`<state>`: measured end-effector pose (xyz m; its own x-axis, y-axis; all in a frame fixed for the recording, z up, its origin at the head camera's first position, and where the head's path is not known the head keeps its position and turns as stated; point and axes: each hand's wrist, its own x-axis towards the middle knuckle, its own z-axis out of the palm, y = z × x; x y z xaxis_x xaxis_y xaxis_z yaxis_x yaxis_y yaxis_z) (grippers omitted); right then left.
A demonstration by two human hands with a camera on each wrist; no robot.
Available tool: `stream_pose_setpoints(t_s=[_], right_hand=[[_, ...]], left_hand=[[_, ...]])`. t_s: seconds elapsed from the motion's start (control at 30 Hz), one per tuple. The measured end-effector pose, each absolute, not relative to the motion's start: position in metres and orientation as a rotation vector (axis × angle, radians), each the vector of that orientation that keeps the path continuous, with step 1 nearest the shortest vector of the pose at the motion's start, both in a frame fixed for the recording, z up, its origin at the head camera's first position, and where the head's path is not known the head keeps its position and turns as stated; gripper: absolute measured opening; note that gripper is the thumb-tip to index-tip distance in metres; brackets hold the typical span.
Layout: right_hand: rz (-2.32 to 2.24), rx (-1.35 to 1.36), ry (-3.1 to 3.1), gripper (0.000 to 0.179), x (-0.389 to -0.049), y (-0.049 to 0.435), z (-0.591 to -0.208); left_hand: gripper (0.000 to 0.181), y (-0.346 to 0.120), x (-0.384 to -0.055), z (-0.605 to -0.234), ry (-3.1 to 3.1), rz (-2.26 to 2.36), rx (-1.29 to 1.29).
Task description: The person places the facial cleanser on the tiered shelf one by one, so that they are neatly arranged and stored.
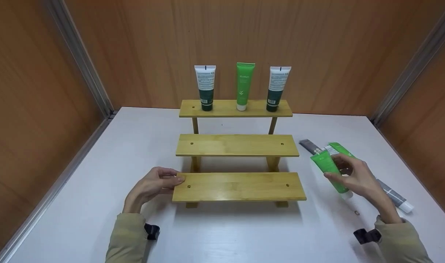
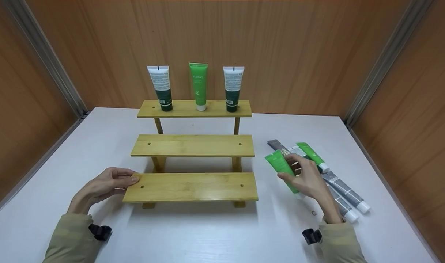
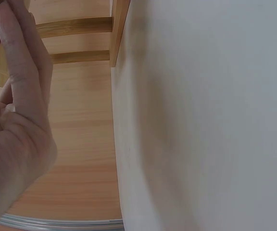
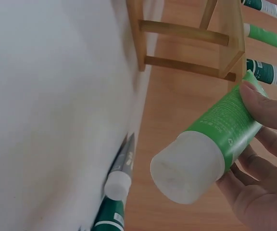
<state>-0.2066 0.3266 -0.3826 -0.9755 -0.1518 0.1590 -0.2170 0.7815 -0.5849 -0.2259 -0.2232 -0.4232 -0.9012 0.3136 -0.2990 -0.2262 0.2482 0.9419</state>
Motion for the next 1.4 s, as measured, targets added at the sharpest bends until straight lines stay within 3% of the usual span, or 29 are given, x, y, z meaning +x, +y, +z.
stream_pose_setpoints(t_s=[0.63,1.4], right_hand=[[1.066,0.477,-2.607,0.042,-0.215,0.277,-0.356],[1.298,0.427,-2.428,0.047,-0.228,0.248,-0.321]], left_hand=[[0.051,-0.225,-0.226,-0.422,2.074,1.722,0.090],[0.051,-0.226,-0.226,-0.425,2.085,1.712,0.110]])
